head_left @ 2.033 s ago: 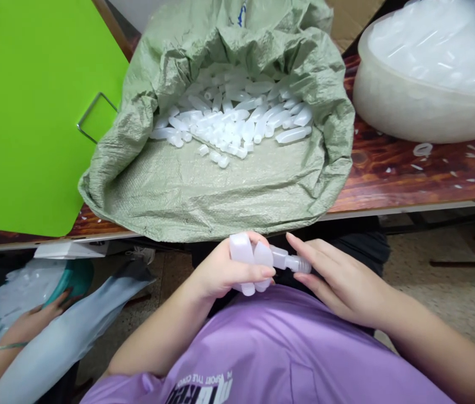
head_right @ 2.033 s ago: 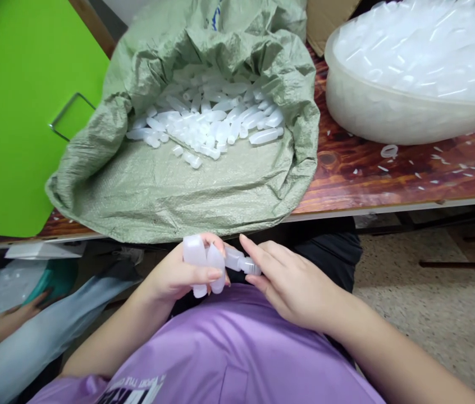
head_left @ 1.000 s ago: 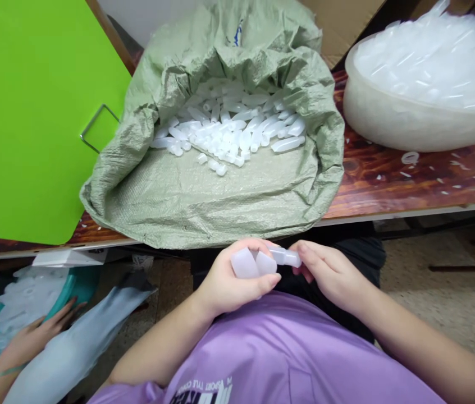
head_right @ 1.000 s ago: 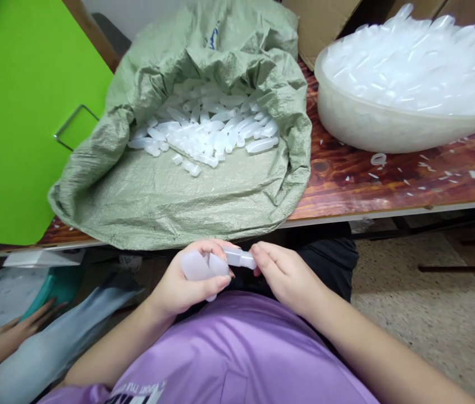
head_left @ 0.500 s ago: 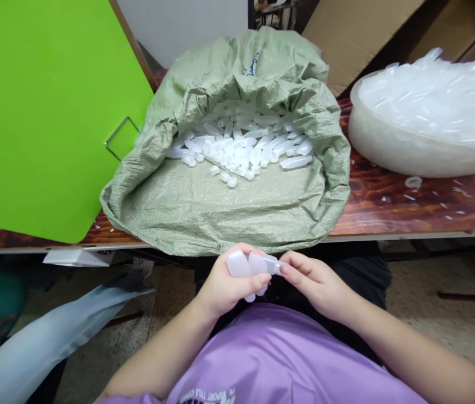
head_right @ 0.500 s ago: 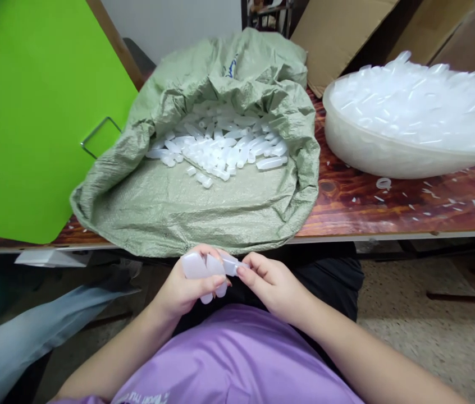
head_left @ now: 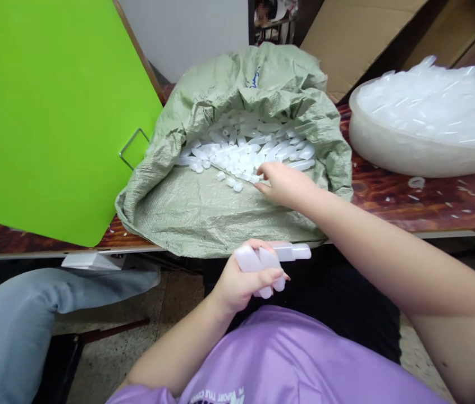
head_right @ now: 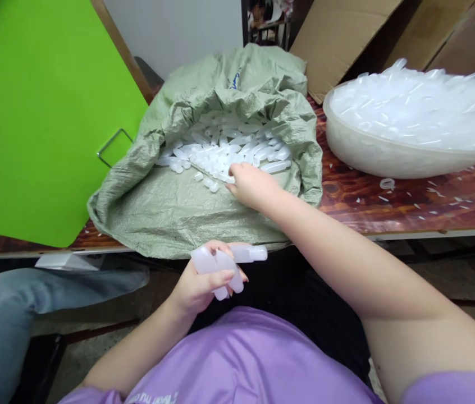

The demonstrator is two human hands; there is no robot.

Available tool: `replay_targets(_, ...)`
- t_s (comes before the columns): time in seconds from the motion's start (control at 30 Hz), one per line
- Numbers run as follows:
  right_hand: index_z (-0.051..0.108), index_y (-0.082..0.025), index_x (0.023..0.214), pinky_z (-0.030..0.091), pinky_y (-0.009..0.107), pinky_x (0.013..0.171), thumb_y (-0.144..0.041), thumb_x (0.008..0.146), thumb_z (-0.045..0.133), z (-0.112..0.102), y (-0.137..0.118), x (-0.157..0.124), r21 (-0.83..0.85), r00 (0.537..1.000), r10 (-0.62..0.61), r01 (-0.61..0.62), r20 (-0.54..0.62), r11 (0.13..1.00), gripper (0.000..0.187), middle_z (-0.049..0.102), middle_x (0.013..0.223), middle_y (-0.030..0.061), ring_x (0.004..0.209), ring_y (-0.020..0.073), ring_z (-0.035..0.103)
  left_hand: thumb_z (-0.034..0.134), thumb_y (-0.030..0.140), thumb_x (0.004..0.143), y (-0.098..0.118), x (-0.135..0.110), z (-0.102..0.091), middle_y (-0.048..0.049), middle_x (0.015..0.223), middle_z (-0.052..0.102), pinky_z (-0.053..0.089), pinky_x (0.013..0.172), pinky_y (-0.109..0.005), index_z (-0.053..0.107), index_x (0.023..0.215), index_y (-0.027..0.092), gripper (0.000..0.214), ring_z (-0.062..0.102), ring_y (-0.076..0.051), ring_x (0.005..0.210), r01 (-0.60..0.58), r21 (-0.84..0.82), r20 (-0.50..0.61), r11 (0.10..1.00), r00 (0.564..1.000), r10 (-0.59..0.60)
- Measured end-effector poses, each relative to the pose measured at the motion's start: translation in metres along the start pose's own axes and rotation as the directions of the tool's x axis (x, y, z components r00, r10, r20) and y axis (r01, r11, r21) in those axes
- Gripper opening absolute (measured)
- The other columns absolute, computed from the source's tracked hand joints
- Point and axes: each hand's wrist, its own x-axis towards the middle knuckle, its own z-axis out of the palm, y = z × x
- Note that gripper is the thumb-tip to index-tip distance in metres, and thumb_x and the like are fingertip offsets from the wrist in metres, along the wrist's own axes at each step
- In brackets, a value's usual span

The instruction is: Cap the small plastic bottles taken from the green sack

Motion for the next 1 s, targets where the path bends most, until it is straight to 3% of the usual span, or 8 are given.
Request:
replay_targets(0.1,0.054,-0.008,0.112,0.044,0.038,0.076,-0.035,0.083,0.051,0.023,-0.005,0.033,-0.121,0.995,0.02,-0.008,0.095,0.993,0.04,0.056,0.108,0.0187,0.096,0.0305,0.057,0.071,0.027,0.065,0.004,0.0,0.001,-0.0047,0.066,0.063,0.043,0.039,-0.019,0.043,0.091,0.017,0.039,0.061,-0.018,0.052,0.031,-0.156,-0.055,0.987,0.998,-0.04)
replay_targets(0.2,0.056,-0.005,0.108,0.044,0.038,0.077,-0.03,0.084,0.049,0.028,-0.006,0.036,-0.12,0.995,0.002,0.01,0.098,0.993,0.036,0.057,0.107,0.0212,0.096,0.0312,0.056,0.071,0.027,0.063,0.016,0.001,0.001,-0.0003,0.068,0.06,0.044,0.04,-0.019,0.043,0.092,0.019,0.041,0.063,-0.019,0.058,0.028,-0.345,-0.154,0.938,0.984,-0.086)
replay_targets(0.33,0.056,-0.012,0.104,0.046,0.032,0.067,-0.038,0.083,0.051,0.008,0.001,-0.004,0.16,0.998,0.045,-0.038,-0.042,0.986,0.033,0.062,0.09,0.0104,0.077,0.0221,0.059,0.067,0.025,0.063,0.034,0.009,0.003,-0.0011,0.085,0.061,0.046,0.046,-0.02,0.049,0.089,0.02,0.032,0.063,-0.016,0.066,0.007,-0.519,-0.248,0.855,0.956,-0.159)
replay_targets(0.47,0.056,-0.018,0.104,0.048,0.027,0.065,-0.034,0.083,0.057,-0.011,0.0,-0.073,0.516,0.924,0.054,0.162,-0.378,0.841,0.026,0.058,0.085,0.0042,0.072,0.0148,0.057,0.064,0.023,0.067,0.041,0.022,0.013,-0.0009,0.079,0.061,0.049,0.055,-0.023,0.053,0.084,0.016,0.021,0.061,-0.014,0.064,-0.045,-0.582,-0.322,0.812,0.93,-0.179)
replay_targets(0.53,0.056,-0.02,0.107,0.049,0.028,0.073,-0.026,0.083,0.058,-0.011,-0.006,-0.102,0.496,0.898,-0.058,0.294,-0.437,0.817,0.025,0.058,0.089,0.0047,0.082,0.0156,0.057,0.063,0.021,0.07,0.039,0.029,0.02,0.0001,0.072,0.06,0.049,0.057,-0.022,0.054,0.081,0.015,0.016,0.059,-0.012,0.061,-0.072,-0.598,-0.336,0.798,0.927,-0.169)
replay_targets(0.63,0.053,-0.022,0.118,0.05,0.029,0.081,-0.016,0.084,0.055,-0.001,-0.015,-0.127,0.389,0.876,-0.186,0.376,-0.444,0.841,0.035,0.056,0.1,0.0074,0.093,0.0162,0.057,0.061,0.02,0.074,0.033,0.037,0.027,0.0,0.07,0.06,0.049,0.06,-0.02,0.054,0.078,0.013,0.011,0.059,-0.009,0.061,-0.083,-0.621,-0.334,0.779,0.927,-0.168)
replay_targets(0.93,0.054,-0.029,0.123,0.051,0.034,0.09,-0.008,0.084,0.052,0.021,0.009,-0.137,0.187,0.775,-0.423,0.556,-0.469,0.81,0.044,0.061,0.113,0.0046,0.11,0.0198,0.056,0.062,0.026,0.076,0.025,0.041,0.032,-0.0016,0.073,0.062,0.048,0.062,-0.022,0.056,0.081,0.013,0.016,0.06,-0.011,0.065,-0.009,-0.638,-0.303,0.77,0.922,-0.24)
replay_targets(1.0,0.057,-0.03,0.119,0.052,0.032,0.09,-0.01,0.084,0.054,0.021,0.012,-0.138,0.273,0.804,-0.383,0.536,-0.455,0.799,0.04,0.062,0.111,0.0027,0.108,0.0185,0.057,0.066,0.024,0.073,0.022,0.04,0.031,0.0004,0.07,0.06,0.047,0.059,-0.021,0.054,0.081,0.014,0.017,0.058,-0.01,0.062,-0.029,-0.624,-0.317,0.781,0.923,-0.218)
